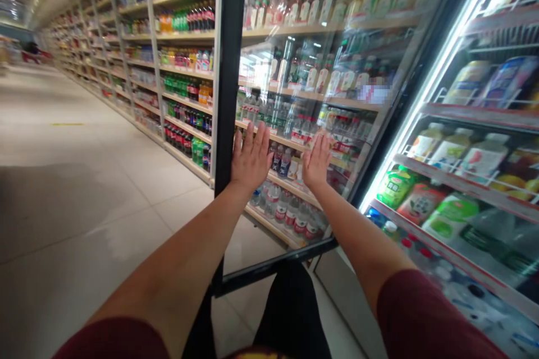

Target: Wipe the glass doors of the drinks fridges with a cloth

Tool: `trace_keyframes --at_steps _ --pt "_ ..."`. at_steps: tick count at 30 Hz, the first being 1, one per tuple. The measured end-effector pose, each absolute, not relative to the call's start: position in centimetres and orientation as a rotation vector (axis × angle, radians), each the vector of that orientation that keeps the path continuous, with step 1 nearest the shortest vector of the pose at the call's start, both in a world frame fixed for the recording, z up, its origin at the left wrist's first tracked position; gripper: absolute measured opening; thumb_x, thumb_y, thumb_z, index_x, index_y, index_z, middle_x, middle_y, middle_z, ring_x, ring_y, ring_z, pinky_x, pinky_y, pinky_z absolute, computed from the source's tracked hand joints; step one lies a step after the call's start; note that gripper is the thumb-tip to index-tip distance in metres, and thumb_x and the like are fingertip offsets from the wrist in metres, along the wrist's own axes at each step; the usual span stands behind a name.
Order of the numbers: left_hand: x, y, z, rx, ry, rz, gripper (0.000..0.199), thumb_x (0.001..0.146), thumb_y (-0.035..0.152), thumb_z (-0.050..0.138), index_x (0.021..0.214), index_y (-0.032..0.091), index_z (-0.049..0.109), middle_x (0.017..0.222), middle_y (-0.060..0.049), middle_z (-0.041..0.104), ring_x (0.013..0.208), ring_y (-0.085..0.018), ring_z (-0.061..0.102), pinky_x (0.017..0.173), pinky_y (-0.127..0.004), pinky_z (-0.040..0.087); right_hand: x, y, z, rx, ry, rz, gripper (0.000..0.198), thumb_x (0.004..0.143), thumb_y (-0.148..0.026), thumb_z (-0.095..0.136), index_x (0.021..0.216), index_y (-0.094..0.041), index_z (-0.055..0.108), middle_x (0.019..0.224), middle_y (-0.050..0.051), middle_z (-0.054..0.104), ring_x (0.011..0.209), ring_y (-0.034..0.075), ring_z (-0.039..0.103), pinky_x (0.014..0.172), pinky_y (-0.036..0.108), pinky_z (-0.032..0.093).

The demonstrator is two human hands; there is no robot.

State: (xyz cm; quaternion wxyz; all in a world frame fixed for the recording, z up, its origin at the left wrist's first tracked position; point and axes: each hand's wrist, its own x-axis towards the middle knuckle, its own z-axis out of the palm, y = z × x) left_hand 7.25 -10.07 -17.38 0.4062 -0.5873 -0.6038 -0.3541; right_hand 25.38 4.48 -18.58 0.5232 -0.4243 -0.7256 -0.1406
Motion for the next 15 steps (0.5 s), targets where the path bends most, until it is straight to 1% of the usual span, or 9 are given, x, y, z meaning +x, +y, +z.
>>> trace_keyframes --at_steps 4,8,11,15 --pt "7.2 -10.0 -17.4 -1.483 -1.526 -0.907 0.075 0.111 0.031 0.044 0.177 0.013 0.013 0.180 -0.016 0.017 0.170 -0.036 0.007 0.138 -0.064 0.007 25.8 5.4 -16.3 -1.037 -1.633 -0.259 0.072 0.110 -0.045 0.017 0.177 -0.017 0.012 0.183 0.017 0.016 0.171 0.032 0.014 0.133 0.072 0.023" --pt "7.2 -10.1 -17.4 -1.491 -1.526 -0.909 0.074 0.111 0.031 0.045 0.177 0.012 0.016 0.180 -0.017 0.017 0.170 -0.036 0.007 0.138 -0.064 0.007 26.0 5.1 -17.9 -1.053 -1.606 -0.209 0.074 0.109 -0.044 0.016 0.176 -0.013 0.015 0.182 0.021 0.018 0.171 0.034 0.015 0.131 0.072 0.028" --pt "7.2 -10.1 -17.5 -1.492 -1.528 -0.901 0.074 0.111 0.031 0.044 0.177 0.012 0.016 0.180 -0.017 0.017 0.170 -0.035 0.007 0.138 -0.064 0.007 26.6 5.3 -18.8 -1.073 -1.620 -0.195 0.075 0.108 -0.045 0.018 0.176 -0.013 0.016 0.181 0.022 0.020 0.171 0.034 0.016 0.130 0.072 0.028" --pt "7.2 -10.0 -17.5 -1.486 -1.523 -0.903 0.072 0.112 0.032 0.044 0.176 0.010 0.019 0.180 -0.017 0.017 0.170 -0.035 0.005 0.139 -0.063 0.006 27.6 6.7 -17.1 -1.090 -1.585 -0.188 0.075 0.108 -0.044 0.020 0.176 -0.013 0.017 0.181 0.021 0.020 0.171 0.035 0.015 0.130 0.073 0.028"
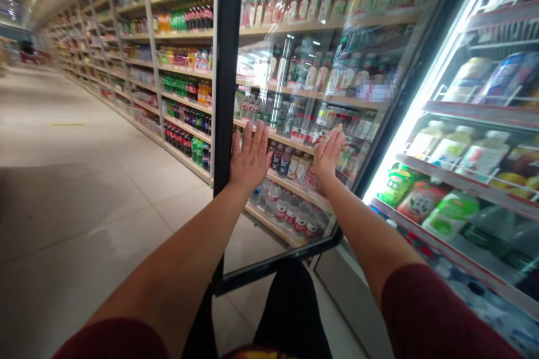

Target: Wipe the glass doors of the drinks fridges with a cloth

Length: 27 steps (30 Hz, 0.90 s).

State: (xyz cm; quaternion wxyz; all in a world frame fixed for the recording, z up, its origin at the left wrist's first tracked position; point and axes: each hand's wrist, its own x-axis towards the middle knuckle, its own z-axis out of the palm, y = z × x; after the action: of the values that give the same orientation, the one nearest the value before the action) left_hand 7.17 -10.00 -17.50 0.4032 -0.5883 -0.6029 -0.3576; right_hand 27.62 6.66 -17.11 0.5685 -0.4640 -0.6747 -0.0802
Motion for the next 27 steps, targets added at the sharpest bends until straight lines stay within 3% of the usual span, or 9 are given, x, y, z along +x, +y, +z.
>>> trace_keyframes --at_steps 5,9,16,21,27 --pt "7.2 -10.0 -17.4 -1.499 -1.533 -0.914 0.072 0.112 0.032 0.044 0.176 0.011 0.018 0.180 -0.016 0.015 0.169 -0.035 0.004 0.139 -0.063 0.006 28.4 6.7 -17.9 -1.117 -1.539 -0.166 0.075 0.107 -0.043 0.019 0.175 -0.010 0.017 0.180 0.024 0.021 0.171 0.035 0.015 0.129 0.071 0.033" --pt "7.3 -10.1 -17.5 -1.485 -1.530 -0.904 0.073 0.112 0.032 0.044 0.176 0.011 0.017 0.180 -0.017 0.016 0.169 -0.035 0.005 0.139 -0.063 0.006 29.4 6.6 -19.7 -1.170 -1.582 -0.093 0.077 0.107 -0.046 0.020 0.175 -0.009 0.019 0.182 0.023 0.018 0.170 0.037 0.018 0.129 0.073 0.030" --pt "7.3 -10.2 -17.6 -1.486 -1.517 -0.939 0.073 0.112 0.032 0.043 0.177 0.014 0.015 0.179 -0.016 0.019 0.169 -0.035 0.009 0.139 -0.063 0.006 30.7 8.8 -17.7 -1.167 -1.474 -0.061 0.077 0.109 -0.048 0.015 0.175 -0.008 0.016 0.180 0.027 0.018 0.171 0.036 0.015 0.129 0.074 0.031" --pt "7.5 -10.4 -17.4 -1.491 -1.545 -0.925 0.073 0.111 0.031 0.045 0.177 0.013 0.017 0.179 -0.016 0.018 0.169 -0.035 0.008 0.139 -0.062 0.007 30.3 8.3 -20.8 -1.172 -1.471 -0.025 0.078 0.109 -0.049 0.019 0.173 -0.005 0.018 0.178 0.030 0.023 0.170 0.037 0.017 0.128 0.072 0.034" --pt "7.5 -10.4 -17.4 -1.479 -1.543 -0.905 0.073 0.112 0.031 0.044 0.176 0.012 0.017 0.179 -0.016 0.018 0.169 -0.035 0.006 0.139 -0.062 0.007 31.9 10.2 -20.6 -1.233 -1.373 -0.033 0.071 0.112 -0.042 0.020 0.172 -0.003 0.023 0.177 0.032 0.025 0.168 0.041 0.023 0.128 0.074 0.034"
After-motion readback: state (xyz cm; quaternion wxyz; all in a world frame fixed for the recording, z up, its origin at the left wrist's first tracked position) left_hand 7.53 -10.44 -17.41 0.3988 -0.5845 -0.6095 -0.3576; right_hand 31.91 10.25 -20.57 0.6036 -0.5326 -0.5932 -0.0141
